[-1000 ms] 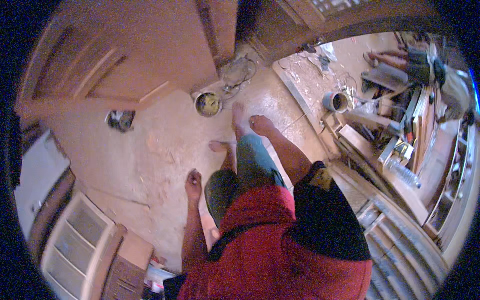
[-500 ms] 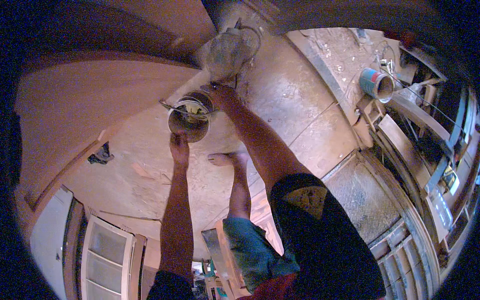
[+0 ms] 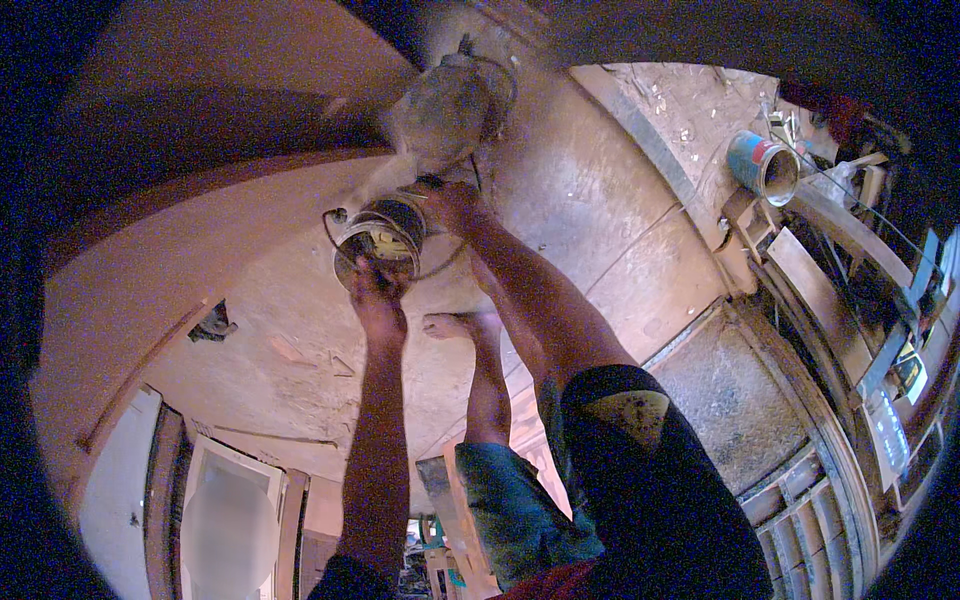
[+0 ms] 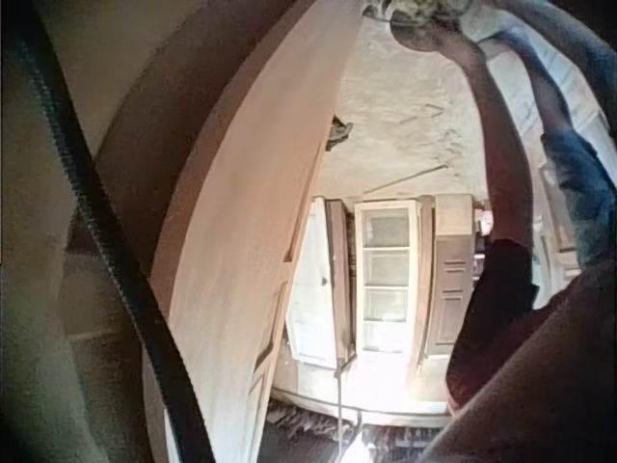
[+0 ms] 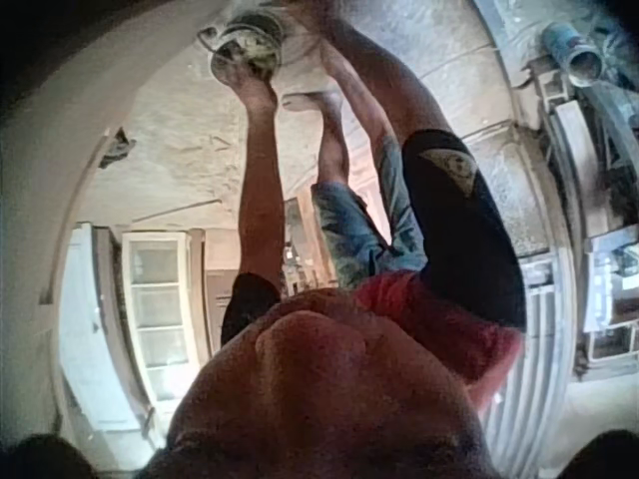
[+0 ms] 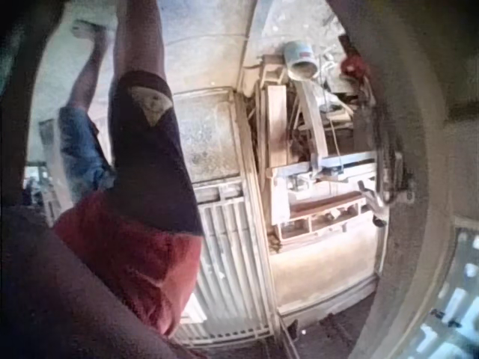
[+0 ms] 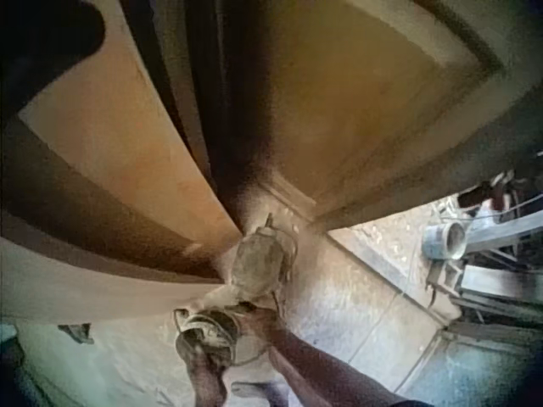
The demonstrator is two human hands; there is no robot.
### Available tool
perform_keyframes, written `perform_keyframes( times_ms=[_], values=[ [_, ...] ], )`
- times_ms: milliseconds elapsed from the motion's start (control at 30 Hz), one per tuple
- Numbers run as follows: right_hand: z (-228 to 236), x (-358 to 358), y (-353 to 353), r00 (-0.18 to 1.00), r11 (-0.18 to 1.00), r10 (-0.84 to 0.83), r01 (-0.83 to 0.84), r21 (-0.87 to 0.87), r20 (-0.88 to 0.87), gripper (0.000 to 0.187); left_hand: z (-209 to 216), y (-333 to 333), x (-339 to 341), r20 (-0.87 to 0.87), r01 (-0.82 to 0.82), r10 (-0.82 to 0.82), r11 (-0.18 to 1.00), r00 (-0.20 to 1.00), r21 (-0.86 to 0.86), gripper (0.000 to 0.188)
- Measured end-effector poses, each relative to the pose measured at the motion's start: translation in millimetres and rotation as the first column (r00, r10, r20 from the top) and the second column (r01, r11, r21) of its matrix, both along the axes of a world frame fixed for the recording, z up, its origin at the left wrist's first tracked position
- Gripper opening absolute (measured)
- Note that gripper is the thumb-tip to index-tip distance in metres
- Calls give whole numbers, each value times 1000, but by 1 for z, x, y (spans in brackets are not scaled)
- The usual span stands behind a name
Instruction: The person uses a tool to adjust the blade on a hand-held electric wood planer while sitting on a workshop floor, then picks up a bucket and carries it.
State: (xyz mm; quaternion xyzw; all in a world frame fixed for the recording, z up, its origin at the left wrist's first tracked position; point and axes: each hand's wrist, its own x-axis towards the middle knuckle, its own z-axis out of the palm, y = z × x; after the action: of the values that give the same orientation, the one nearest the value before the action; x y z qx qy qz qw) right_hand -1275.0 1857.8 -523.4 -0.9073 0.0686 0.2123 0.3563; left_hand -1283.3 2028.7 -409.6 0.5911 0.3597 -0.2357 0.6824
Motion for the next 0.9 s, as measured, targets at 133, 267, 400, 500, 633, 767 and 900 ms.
perform_keyframes(
  times_ms=[133, 267, 400, 500, 633, 767, 900],
  values=[
    [32, 31, -70, 972, 986, 67, -30, 161, -227, 35, 47, -43, -61, 59, 234, -232, 971, 971, -43, 25],
    [66, 70, -136, 976, 814, -212, 201, 545, -43, 41, 124, -80, -93, 109, 171, -191, 970, 976, 170, 20],
    [163, 54, -137, 840, 536, -343, 542, 648, -420, 42, 150, 7, -181, -59, 275, -270, 914, 961, 300, 25],
    [230, -32, -132, 857, 599, -416, 509, 618, -303, 47, 230, 61, -217, -176, 376, -335, 866, 926, 329, 28],
    [374, -122, -122, 551, 79, -636, 744, 664, -541, 45, 323, 104, -237, 27, 278, -299, 913, 954, 298, 23],
    [486, -199, -108, 377, -122, -762, 716, 688, -527, 46, 388, 136, -218, 31, 51, -59, 975, 998, 217, 15],
    [566, -296, -91, 174, -268, -832, 706, 656, -526, 41, 434, 142, -186, 177, 218, -257, 952, 950, 215, 15]
  ],
)
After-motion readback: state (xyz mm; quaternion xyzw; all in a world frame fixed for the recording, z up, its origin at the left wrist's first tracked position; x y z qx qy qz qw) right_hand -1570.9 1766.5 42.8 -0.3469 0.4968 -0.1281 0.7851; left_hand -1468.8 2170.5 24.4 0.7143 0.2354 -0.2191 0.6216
